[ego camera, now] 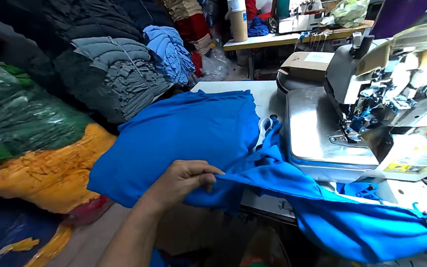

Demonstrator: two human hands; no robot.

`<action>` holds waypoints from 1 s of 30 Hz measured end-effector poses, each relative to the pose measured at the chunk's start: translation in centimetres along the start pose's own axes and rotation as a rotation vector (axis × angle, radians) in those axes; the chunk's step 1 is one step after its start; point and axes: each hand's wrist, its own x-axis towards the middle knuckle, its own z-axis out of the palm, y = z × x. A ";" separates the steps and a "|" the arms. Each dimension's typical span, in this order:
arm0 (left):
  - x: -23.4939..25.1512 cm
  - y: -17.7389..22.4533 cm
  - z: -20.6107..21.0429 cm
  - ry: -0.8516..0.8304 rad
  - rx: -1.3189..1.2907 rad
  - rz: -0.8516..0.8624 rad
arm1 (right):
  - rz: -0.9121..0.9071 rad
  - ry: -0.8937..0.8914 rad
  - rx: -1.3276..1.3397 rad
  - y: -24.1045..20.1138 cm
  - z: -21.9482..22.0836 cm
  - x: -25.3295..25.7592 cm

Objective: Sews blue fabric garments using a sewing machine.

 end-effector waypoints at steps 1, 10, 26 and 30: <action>0.0 -0.1 -0.1 0.023 -0.069 -0.040 | 0.029 0.010 -0.013 -0.7 0.4 0.1; 2.1 4.3 4.4 0.438 -0.196 0.106 | -0.054 0.006 -0.246 -1.9 1.4 -0.9; 4.6 5.4 22.6 0.218 -0.978 -0.047 | -0.211 0.130 -1.001 1.0 -8.3 1.2; 4.5 4.8 22.2 0.144 -1.007 0.010 | -0.245 0.062 -1.103 3.1 -9.4 1.8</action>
